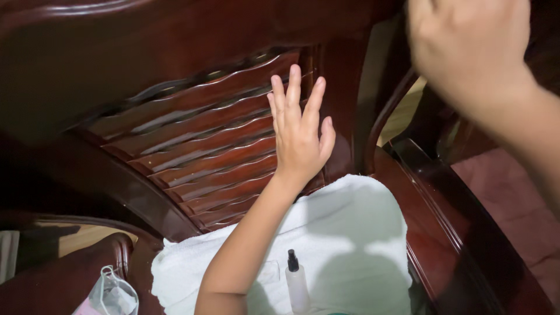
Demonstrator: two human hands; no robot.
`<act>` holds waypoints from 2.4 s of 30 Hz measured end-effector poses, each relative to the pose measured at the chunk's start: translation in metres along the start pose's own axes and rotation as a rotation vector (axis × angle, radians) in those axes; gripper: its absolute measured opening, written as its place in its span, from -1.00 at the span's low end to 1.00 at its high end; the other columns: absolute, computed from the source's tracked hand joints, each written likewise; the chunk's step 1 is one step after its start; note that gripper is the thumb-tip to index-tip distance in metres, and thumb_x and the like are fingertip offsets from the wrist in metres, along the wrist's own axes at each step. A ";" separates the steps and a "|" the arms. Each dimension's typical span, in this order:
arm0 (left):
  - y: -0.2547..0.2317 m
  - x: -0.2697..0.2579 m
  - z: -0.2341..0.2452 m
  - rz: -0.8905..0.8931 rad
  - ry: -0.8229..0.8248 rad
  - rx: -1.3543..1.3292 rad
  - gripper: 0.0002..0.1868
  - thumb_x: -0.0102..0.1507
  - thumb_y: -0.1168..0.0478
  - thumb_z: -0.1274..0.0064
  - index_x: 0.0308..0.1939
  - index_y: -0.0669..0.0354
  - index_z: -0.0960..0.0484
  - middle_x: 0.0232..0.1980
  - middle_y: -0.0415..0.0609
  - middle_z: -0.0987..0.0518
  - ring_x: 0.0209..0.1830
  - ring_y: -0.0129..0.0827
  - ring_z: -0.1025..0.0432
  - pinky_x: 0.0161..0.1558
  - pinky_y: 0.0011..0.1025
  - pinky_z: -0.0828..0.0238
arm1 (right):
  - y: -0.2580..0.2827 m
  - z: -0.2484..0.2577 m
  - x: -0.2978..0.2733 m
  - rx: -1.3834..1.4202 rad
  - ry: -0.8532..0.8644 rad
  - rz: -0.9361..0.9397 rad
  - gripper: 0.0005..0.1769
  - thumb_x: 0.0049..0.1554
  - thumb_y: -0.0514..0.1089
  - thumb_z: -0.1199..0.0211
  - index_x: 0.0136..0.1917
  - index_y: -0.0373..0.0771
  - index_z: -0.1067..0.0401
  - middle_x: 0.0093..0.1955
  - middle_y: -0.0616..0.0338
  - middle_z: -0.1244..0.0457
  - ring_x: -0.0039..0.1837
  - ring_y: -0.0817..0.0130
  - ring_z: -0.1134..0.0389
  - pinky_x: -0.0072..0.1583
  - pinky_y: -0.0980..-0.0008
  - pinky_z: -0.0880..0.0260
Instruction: The person wipes the backrest of a wooden chair with a white wipe, moving from the slats to the curved top rail and side edges. A spray bottle and a pack of wipes are visible on a white towel placed on the chair seat.
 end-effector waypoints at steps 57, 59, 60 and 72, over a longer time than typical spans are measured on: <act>-0.104 0.103 -0.064 -0.043 0.048 -0.434 -0.34 0.36 0.52 0.20 0.57 0.31 -0.14 0.66 0.21 -0.07 0.70 0.02 -0.07 0.68 -0.24 0.04 | -0.071 -0.019 -0.027 1.539 -0.496 -0.670 -0.33 0.48 0.15 0.22 0.41 -0.54 -0.24 0.46 -0.36 -0.17 0.58 -0.20 -0.17 0.61 0.02 -0.17; -0.102 0.102 -0.064 -0.036 0.044 -0.445 -0.36 0.36 0.53 0.20 0.56 0.32 -0.15 0.66 0.22 -0.08 0.69 0.03 -0.07 0.68 -0.23 0.04 | -0.047 -0.006 -0.042 1.406 -0.454 -0.732 -0.31 0.50 0.14 0.23 0.50 -0.55 -0.20 0.51 -0.37 -0.12 0.61 -0.17 -0.14 0.62 0.10 -0.16; -0.102 0.101 -0.064 -0.038 0.046 -0.458 -0.35 0.36 0.53 0.20 0.56 0.32 -0.15 0.66 0.22 -0.08 0.69 0.02 -0.07 0.68 -0.23 0.04 | -0.040 -0.005 -0.047 1.341 -0.436 -0.763 -0.29 0.51 0.14 0.23 0.55 -0.55 -0.18 0.54 -0.37 -0.10 0.62 -0.15 -0.12 0.63 0.14 -0.16; -0.103 0.086 -0.075 -0.017 -0.010 -0.430 -0.37 0.41 0.49 0.21 0.61 0.30 -0.17 0.64 0.20 -0.11 0.67 -0.01 -0.09 0.70 -0.18 0.09 | -0.058 -0.047 -0.028 1.512 -0.452 -0.692 -0.44 0.55 0.09 0.17 0.57 -0.36 -0.21 0.58 -0.13 -0.15 0.68 0.00 -0.12 0.66 0.16 -0.08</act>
Point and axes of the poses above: each hand's wrist, its own x-axis towards the middle knuckle, its own z-axis out of the back of the hand, y = z × x, the point moved 8 cm from there along x, towards the middle knuckle
